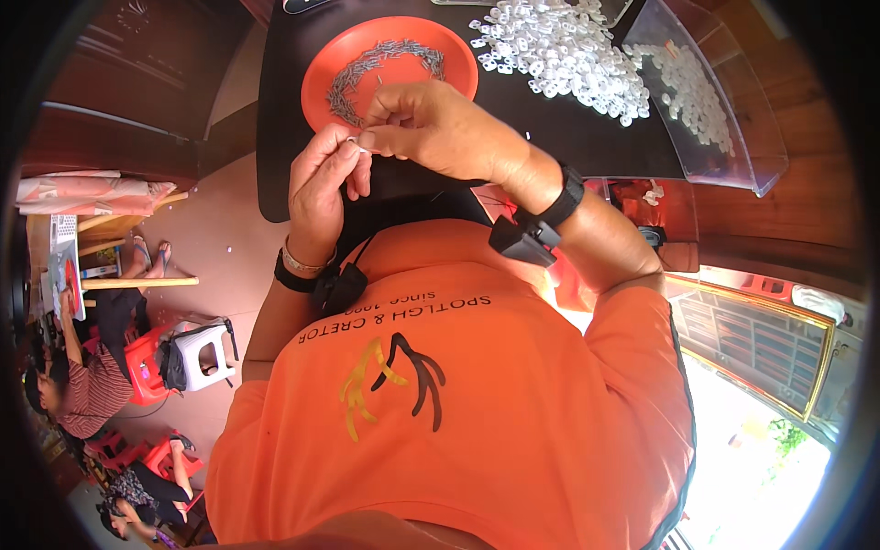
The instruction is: Assembling small white plastic components by manually inserting metal rings into them.
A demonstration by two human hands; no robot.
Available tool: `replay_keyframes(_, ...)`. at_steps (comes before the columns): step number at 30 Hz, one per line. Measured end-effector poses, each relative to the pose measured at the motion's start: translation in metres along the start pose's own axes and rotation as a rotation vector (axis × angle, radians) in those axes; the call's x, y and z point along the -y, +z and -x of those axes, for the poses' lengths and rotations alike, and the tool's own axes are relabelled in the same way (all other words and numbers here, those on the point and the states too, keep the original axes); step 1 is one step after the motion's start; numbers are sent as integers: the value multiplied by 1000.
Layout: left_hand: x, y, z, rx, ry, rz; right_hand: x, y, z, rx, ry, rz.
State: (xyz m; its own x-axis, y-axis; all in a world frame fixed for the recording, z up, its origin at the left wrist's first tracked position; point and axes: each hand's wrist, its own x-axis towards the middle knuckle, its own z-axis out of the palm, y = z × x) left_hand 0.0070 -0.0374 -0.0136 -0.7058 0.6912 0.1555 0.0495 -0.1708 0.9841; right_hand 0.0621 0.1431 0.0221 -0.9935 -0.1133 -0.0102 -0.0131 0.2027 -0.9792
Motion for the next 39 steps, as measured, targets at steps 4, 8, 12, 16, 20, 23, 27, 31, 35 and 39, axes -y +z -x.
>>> replay_keyframes(4,2,-6,-2,-166,-46,108,16,-19,-20,-170,-133,493)
replay_keyframes(8,3,-10,-2,-179,-60,156,-2,-47,-62,-220,-169,847)
replay_keyframes(12,6,-14,0,-199,-106,172,1,-39,-80,-90,75,1121)
replay_keyframes(16,8,-15,0,-196,-126,196,-8,-30,-89,-62,31,1245)
replay_keyframes(20,8,-14,0,-190,-133,208,-20,-29,-97,-40,10,1294)
replay_keyframes(23,8,-14,0,-192,-130,205,-29,-30,-97,-13,-10,1305)
replay_keyframes(27,7,-14,0,-189,-135,196,-23,-34,-87,-78,-84,1152)
replay_keyframes(31,5,-9,0,-175,-130,165,-22,-43,-75,-164,-79,757)
replay_keyframes(35,-1,-3,-3,-163,-123,136,-27,-52,-63,-185,-133,527)
replay_keyframes(39,-7,3,-5,-156,-106,114,-19,-55,-49,-113,-6,213)
